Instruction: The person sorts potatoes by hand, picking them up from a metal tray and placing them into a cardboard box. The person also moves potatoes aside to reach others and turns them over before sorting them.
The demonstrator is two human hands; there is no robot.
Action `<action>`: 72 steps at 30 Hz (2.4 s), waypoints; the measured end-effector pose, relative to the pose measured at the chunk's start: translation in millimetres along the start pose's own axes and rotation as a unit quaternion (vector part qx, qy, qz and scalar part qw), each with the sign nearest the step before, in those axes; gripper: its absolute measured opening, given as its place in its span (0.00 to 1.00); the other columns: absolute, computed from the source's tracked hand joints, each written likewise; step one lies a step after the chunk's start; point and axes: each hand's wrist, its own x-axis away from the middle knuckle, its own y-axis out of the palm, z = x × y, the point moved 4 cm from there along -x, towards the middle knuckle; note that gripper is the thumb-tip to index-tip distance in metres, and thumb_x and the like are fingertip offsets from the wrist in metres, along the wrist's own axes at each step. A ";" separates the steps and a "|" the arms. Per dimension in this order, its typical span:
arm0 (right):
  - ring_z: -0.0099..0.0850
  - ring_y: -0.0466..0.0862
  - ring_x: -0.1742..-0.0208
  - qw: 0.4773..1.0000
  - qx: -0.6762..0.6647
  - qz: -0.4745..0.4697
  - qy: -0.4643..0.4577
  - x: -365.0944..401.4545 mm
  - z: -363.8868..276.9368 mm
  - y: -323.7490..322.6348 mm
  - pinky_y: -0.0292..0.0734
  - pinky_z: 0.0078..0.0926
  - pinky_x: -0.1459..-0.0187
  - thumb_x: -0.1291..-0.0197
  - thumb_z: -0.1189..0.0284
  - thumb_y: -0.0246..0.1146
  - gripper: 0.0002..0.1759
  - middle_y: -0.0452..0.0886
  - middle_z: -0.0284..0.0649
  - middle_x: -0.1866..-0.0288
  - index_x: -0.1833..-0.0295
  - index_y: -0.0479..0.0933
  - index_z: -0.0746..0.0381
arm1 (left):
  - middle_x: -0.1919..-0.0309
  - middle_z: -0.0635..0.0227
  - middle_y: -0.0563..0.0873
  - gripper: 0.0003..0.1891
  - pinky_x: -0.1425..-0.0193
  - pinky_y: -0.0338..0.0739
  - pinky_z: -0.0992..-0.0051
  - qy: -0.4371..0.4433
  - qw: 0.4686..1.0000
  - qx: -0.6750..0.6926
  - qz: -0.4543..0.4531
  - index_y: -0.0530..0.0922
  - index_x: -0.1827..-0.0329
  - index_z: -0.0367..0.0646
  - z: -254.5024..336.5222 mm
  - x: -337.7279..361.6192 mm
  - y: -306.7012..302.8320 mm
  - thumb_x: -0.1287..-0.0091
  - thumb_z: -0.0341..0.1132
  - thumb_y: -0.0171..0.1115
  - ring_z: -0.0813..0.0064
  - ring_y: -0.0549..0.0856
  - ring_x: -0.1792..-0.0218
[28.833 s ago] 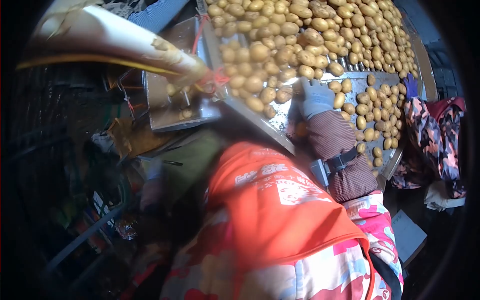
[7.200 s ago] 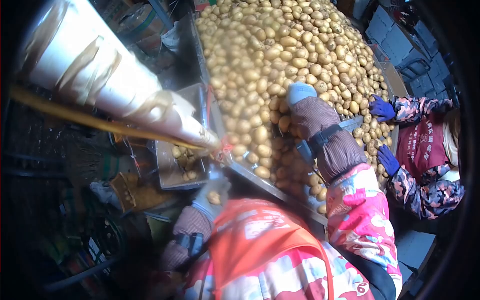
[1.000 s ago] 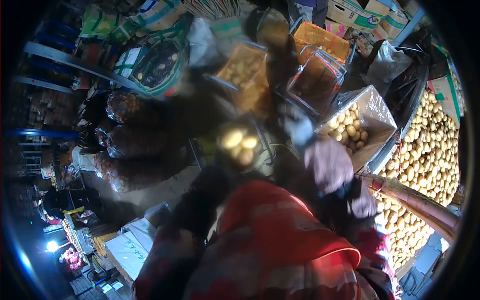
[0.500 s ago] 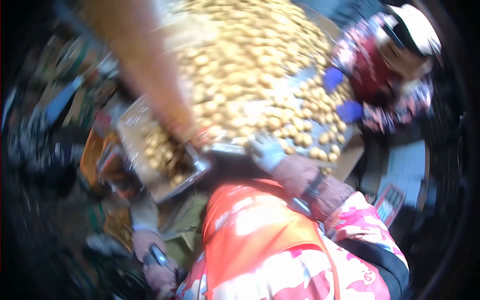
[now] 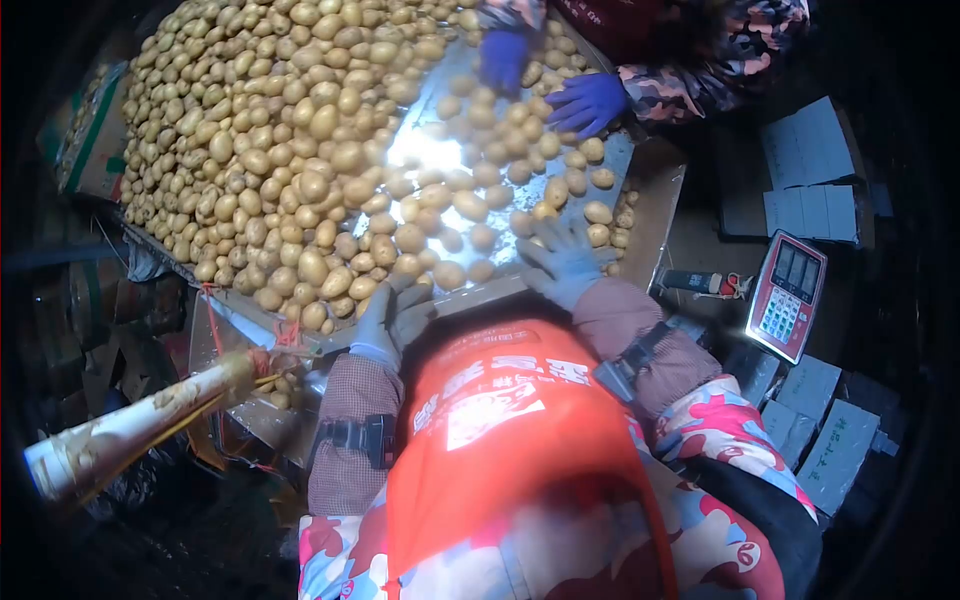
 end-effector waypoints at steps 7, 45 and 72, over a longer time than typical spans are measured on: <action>0.49 0.77 0.36 0.983 0.021 0.135 0.122 -21.7 158.5 -47.8 0.67 0.51 0.32 0.42 0.68 0.66 0.23 0.79 0.49 0.38 0.40 0.78 0.61 | 0.44 0.47 0.86 0.34 0.52 0.88 0.65 -0.028 0.993 0.013 0.111 0.75 0.33 0.36 -6.2 -26.1 -7.2 0.22 0.61 0.44 0.56 0.89 0.57; 0.49 0.75 0.42 0.999 0.047 0.000 0.002 -87.3 87.8 -40.3 0.70 0.50 0.45 0.45 0.68 0.64 0.23 0.75 0.47 0.41 0.41 0.80 0.55 | 0.45 0.53 0.86 0.28 0.56 0.85 0.71 0.035 0.994 0.080 0.072 0.74 0.31 0.41 24.0 -30.9 -11.3 0.20 0.55 0.47 0.65 0.88 0.58; 0.46 0.77 0.37 0.984 0.129 0.023 0.119 -189.4 191.2 -49.1 0.71 0.48 0.37 0.34 0.59 0.61 0.19 0.81 0.45 0.37 0.42 0.82 0.55 | 0.45 0.58 0.88 0.35 0.61 0.81 0.69 -0.004 0.982 0.010 0.186 0.75 0.30 0.44 1.7 -33.1 -42.8 0.24 0.64 0.43 0.66 0.87 0.61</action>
